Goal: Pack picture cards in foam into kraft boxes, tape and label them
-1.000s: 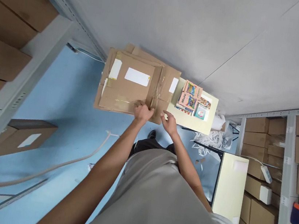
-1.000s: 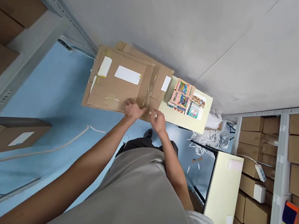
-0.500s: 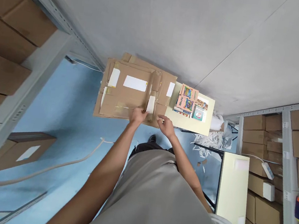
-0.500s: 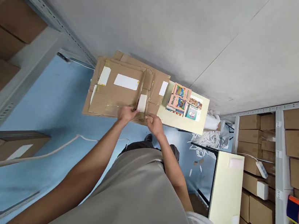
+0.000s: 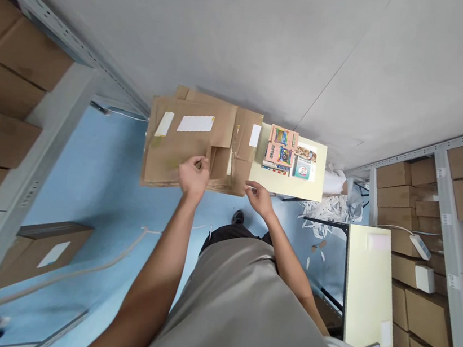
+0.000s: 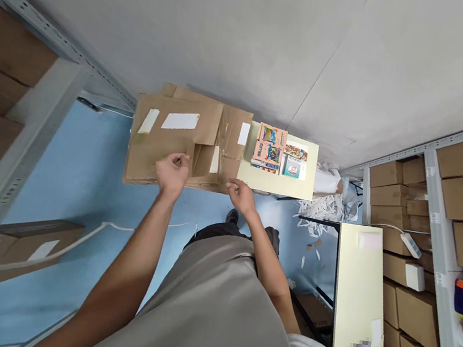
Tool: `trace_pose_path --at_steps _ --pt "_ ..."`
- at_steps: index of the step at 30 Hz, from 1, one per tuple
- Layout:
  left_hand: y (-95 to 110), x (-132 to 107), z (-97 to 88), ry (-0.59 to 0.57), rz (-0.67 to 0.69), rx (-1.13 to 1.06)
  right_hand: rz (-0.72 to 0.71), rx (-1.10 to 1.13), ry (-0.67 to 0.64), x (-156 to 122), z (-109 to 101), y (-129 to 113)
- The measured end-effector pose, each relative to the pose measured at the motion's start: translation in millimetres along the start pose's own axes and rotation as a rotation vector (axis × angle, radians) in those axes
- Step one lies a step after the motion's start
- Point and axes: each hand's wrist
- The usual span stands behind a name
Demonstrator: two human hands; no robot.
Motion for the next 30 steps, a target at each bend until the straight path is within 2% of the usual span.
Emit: trace_pose_path --at_steps 2,5,8,11,15,19,22,25,28,30 --pt "21 -18 -13.2 0.078 0.049 -0.222 0.006 0.066 0.065 -7 -13 -3" --pt "61 -53 -33.7 0.080 0.188 -0.499 -0.005 0.176 0.169 -24 -41 -9" --pt "102 -97 -43.0 -0.029 0.313 -0.610 -0.004 0.233 0.307 -48 -80 -13" --pt "137 -149 -30.9 -0.189 0.409 -0.598 0.033 0.205 0.519 -83 -130 -7" --pt "173 -229 16.3 -0.414 0.511 -0.572 0.131 0.051 0.809 -154 -200 26" --pt "199 -317 82.9 -0.636 0.573 -0.538 0.221 -0.058 1.084 -262 -251 63" --pt "214 -384 137.5 -0.767 0.593 -0.498 0.287 -0.196 1.263 -360 -278 81" --pt "225 -451 189.8 -0.861 0.616 -0.447 0.454 -0.346 1.449 -455 -297 93" --pt "231 -514 231.8 -0.933 0.634 -0.373 0.634 -0.240 1.548 -530 -310 105" --pt "233 -550 253.2 -0.994 0.652 -0.311 0.681 -0.097 1.569 -563 -315 113"
Point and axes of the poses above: each hand's wrist, its own x-axis towards the middle knuckle, its own z-axis out of the palm, y = z × x, and after that the axes turned 15 degrees about -z, right-handed
